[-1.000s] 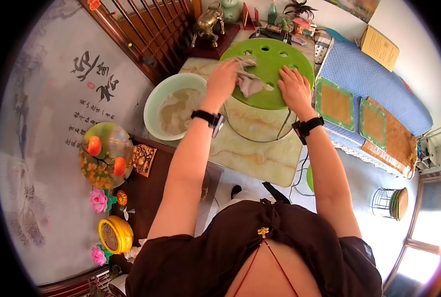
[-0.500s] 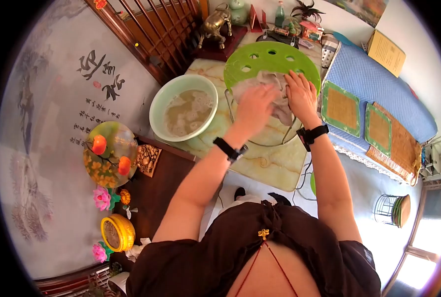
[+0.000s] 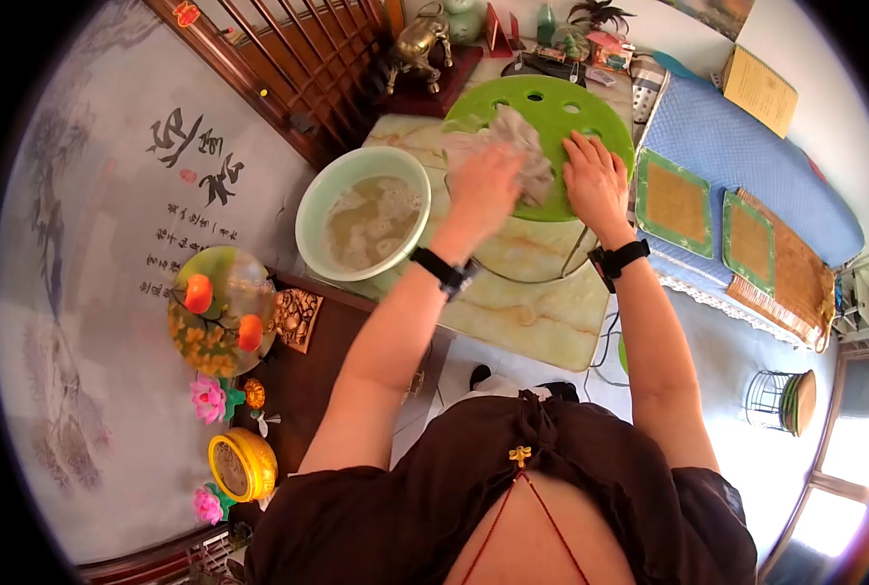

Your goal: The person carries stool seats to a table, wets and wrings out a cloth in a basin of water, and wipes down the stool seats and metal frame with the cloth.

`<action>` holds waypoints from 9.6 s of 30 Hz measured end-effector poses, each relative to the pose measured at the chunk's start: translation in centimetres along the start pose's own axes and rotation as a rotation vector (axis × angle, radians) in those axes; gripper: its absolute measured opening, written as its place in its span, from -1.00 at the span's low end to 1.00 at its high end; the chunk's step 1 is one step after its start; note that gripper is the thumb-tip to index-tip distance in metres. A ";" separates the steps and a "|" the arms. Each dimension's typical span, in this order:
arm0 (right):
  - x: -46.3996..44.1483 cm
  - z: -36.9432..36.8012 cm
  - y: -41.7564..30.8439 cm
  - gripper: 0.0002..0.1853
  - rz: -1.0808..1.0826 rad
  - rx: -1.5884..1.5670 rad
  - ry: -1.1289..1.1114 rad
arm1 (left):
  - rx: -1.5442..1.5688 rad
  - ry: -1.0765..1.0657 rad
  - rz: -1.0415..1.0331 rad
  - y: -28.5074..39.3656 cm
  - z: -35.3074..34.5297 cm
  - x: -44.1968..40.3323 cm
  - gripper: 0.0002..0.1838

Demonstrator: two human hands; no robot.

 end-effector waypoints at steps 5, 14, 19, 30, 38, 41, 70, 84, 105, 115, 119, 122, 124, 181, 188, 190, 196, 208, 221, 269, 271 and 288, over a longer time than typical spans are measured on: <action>0.3 0.0 0.4 -0.62 0.073 -0.016 0.059 | 0.102 0.049 -0.054 5.1 0.9 1.8 -0.56; 0.3 0.0 0.3 -0.63 0.045 -0.019 0.063 | -0.057 0.133 0.021 -7.9 0.7 -3.7 -0.71; 0.2 0.2 0.3 -0.62 0.028 -0.013 0.064 | -0.018 0.009 0.065 -3.2 1.0 -3.1 -0.67; 0.3 0.2 0.2 -0.61 0.047 -0.013 0.041 | 0.053 0.070 0.010 0.5 1.3 0.9 -0.60; 0.3 0.0 0.4 -0.62 0.033 -0.025 0.058 | 0.039 0.108 0.089 -6.2 0.7 -2.6 -0.61; 0.5 0.3 0.0 -0.61 0.026 -0.021 0.045 | 0.046 -0.046 0.084 -0.9 0.0 -0.7 -0.51; 0.6 0.4 0.0 -0.60 0.046 -0.003 0.026 | 0.107 -0.018 -0.021 1.3 0.5 0.4 -0.54; 0.3 -0.2 0.3 -0.63 0.012 -0.025 0.062 | 0.391 -0.051 0.527 -8.9 0.5 -1.7 -0.56; -0.4 0.4 1.1 -0.62 0.116 -0.047 0.023 | 1.070 0.057 0.580 -12.0 0.0 -1.6 -0.57; 0.9 2.3 1.8 -0.45 -0.001 0.139 -0.122 | 1.333 0.409 0.749 -4.9 2.2 7.2 -0.39; 5.6 1.0 2.8 -0.27 -0.210 -0.377 0.101 | 1.312 0.422 0.730 -4.4 2.2 8.4 -0.40; 7.9 1.0 1.4 -0.27 -0.296 -0.691 0.005 | 1.343 0.470 0.684 -4.1 1.9 8.4 -0.41; 6.9 0.4 2.6 -0.29 -0.254 -0.660 0.030 | 1.292 0.431 0.605 -3.7 2.0 8.3 -0.40; 4.6 2.5 -1.5 -0.58 0.023 -0.049 0.061 | 0.107 0.010 0.011 7.6 1.3 4.6 -0.46; 4.4 2.3 -1.6 -0.57 0.032 -0.055 0.071 | 0.032 -0.003 0.093 2.5 2.3 3.3 -0.41; 4.4 2.5 -1.8 -0.58 0.025 -0.060 0.078 | 0.047 -0.021 0.178 -1.8 1.8 2.2 -0.41; 4.4 2.5 -1.7 -0.61 0.006 -0.062 0.097 | 0.017 -0.015 0.093 -0.4 2.0 1.9 -0.41; 4.8 2.8 -1.3 -0.60 0.075 -0.129 0.107 | 0.034 -0.074 0.175 2.4 2.3 2.7 -0.44; 4.0 2.3 0.5 -0.69 0.052 -0.394 0.111 | 0.134 -0.052 -0.062 9.7 1.8 5.2 -0.38; 4.8 3.2 -0.7 -0.60 0.034 -0.201 0.102 | 0.150 -0.070 0.162 -3.1 2.3 0.5 -0.51; 4.8 3.2 -0.7 -0.60 0.031 -0.211 0.104 | 0.136 -0.097 0.239 -4.0 2.0 -0.4 -0.51; 3.9 3.3 1.3 -0.71 0.098 -0.461 0.139 | 0.066 -0.467 -0.060 0.0 0.1 -5.4 -0.38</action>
Point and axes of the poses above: each hand's wrist, its own x-axis away from the middle knuckle, its own z-axis out of the back of the hand, y = z × x, the point moved 4 cm from there along -x, towards the middle knuckle, and after that the axes turned 7 degrees about -y, right-handed, at the moved point
